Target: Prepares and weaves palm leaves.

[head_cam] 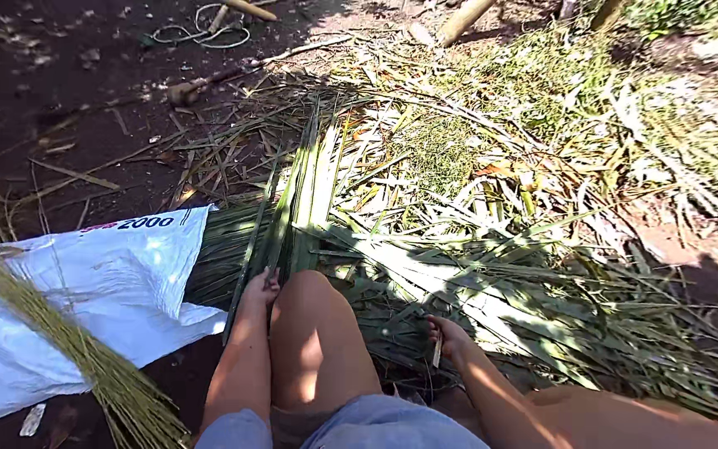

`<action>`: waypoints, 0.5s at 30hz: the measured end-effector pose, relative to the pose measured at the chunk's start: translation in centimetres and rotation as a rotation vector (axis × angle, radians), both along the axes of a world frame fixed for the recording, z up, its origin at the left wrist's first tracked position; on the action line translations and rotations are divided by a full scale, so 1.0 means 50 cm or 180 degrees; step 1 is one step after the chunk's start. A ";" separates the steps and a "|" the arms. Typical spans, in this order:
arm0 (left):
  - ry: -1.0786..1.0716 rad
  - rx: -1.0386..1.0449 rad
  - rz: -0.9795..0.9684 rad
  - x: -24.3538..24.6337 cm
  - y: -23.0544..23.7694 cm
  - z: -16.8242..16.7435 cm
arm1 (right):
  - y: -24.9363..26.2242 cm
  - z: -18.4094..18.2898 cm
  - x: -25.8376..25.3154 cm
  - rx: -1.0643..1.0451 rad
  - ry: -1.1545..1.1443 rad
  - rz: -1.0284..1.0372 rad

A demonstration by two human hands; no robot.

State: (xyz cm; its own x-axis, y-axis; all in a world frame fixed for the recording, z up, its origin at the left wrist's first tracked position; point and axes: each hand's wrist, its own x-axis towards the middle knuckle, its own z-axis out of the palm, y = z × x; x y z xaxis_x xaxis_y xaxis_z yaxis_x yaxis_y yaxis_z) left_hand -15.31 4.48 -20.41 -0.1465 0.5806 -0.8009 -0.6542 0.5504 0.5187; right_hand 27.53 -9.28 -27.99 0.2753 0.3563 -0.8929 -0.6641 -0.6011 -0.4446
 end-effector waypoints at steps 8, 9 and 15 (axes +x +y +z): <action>0.3414 0.0198 -0.1470 0.050 0.088 0.139 | 0.054 0.034 -0.032 0.0464 -0.0078 0.0140; 0.3305 0.0203 -0.1376 0.056 0.091 0.151 | 0.059 0.043 -0.039 0.0529 -0.0070 0.0137; 0.0824 -0.0083 -0.0996 0.065 0.096 0.127 | 0.081 0.077 -0.079 0.0722 0.0364 0.0008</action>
